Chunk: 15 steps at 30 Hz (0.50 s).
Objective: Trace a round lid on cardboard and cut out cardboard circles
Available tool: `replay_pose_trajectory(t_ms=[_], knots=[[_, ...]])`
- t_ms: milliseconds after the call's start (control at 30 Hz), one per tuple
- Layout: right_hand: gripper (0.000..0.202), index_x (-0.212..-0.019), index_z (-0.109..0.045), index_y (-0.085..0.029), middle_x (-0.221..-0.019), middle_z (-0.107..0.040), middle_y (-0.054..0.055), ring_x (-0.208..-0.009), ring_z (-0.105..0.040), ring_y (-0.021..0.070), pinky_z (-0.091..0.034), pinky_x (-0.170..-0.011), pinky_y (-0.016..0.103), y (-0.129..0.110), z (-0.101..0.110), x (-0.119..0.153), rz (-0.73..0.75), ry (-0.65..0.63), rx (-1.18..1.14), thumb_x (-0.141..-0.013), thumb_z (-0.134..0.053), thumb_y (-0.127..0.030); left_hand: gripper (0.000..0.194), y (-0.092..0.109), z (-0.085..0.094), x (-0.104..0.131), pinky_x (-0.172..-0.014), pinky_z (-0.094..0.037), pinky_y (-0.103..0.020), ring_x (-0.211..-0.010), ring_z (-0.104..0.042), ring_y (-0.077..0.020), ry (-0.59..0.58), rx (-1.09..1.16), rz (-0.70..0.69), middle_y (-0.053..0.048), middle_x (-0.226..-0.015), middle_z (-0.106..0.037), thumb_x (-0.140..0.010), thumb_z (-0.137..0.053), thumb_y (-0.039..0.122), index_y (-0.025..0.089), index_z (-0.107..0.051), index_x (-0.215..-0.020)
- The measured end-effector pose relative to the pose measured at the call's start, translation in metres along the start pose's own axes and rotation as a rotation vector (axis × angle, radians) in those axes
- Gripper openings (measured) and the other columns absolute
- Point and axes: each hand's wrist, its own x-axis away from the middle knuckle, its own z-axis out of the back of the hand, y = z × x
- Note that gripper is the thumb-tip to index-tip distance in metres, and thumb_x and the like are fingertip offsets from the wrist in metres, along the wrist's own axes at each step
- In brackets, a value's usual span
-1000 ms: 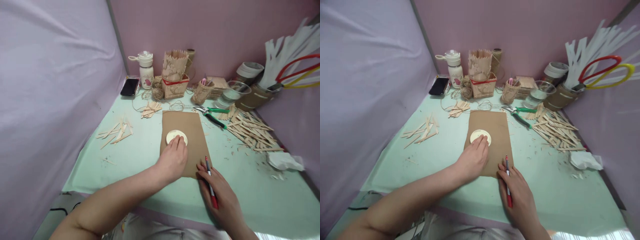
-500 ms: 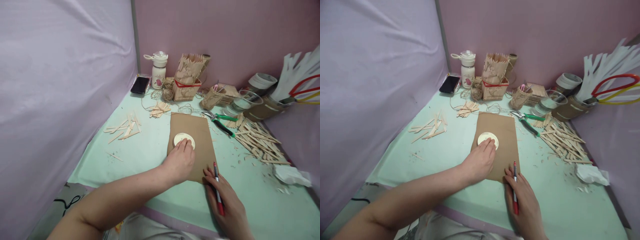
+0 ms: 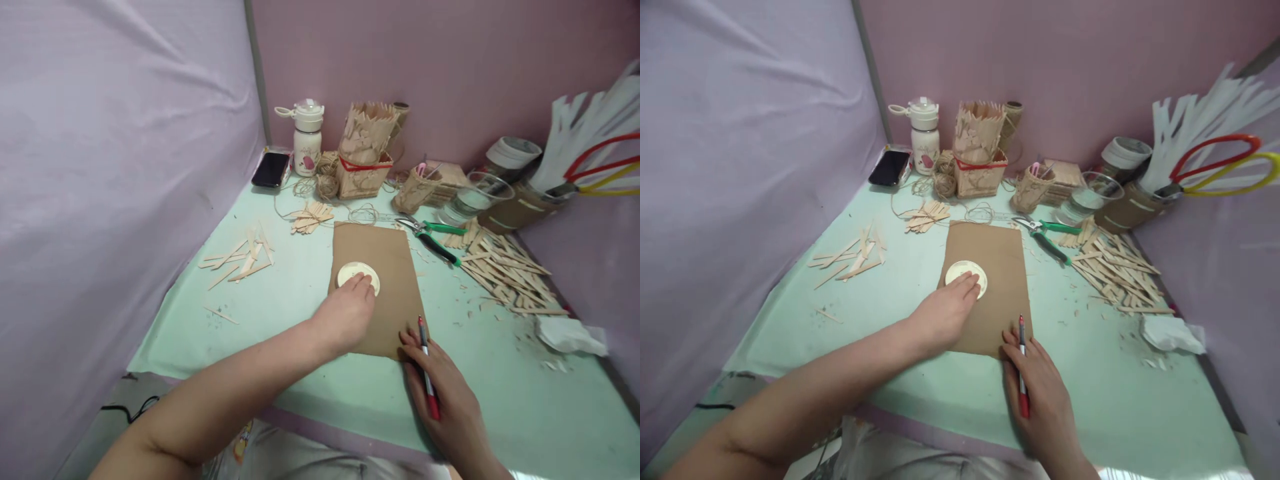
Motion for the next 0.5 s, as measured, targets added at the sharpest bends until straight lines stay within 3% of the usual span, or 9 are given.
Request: replay_pose_trajectory(t_ms=[167, 267, 500], knots=[[0.028, -0.119, -0.055, -0.019, -0.124, -0.066, 0.014, -0.125, -0.055, 0.0294, -0.048, -0.098, 0.050, -0.003, 0.003, -0.004, 0.006, 0.000, 0.018, -0.092, -0.051, -0.012, 0.040, -0.022, 0.018, -0.002, -0.107, -0.039, -0.029, -0.131, -0.048, -0.0197, -0.051, 0.228, 0.009, -0.012, -0.144, -0.050, -0.092, -0.039, 0.010, 0.010, -0.058, -0.127], [0.027, -0.118, -0.054, -0.021, -0.123, -0.067, 0.013, -0.123, -0.057, 0.0288, -0.049, -0.097, 0.049, -0.006, 0.005, -0.007, -0.009, -0.001, 0.010, -0.092, -0.051, -0.012, 0.041, -0.029, 0.023, -0.002, -0.107, -0.038, -0.030, -0.130, -0.049, -0.0187, -0.071, 0.256, -0.017, -0.008, -0.145, -0.049, -0.093, -0.035, 0.010, 0.014, -0.058, -0.127], [0.025, -0.117, -0.055, -0.022, -0.122, -0.068, 0.011, -0.117, -0.062, 0.0273, -0.050, -0.098, 0.050, -0.008, 0.008, -0.010, -0.016, -0.012, -0.018, -0.093, -0.051, -0.014, 0.043, -0.015, 0.014, -0.001, -0.105, -0.041, -0.032, -0.134, -0.044, -0.0210, -0.071, 0.088, 0.016, -0.013, -0.146, -0.048, -0.091, -0.034, 0.009, 0.011, -0.051, -0.131]])
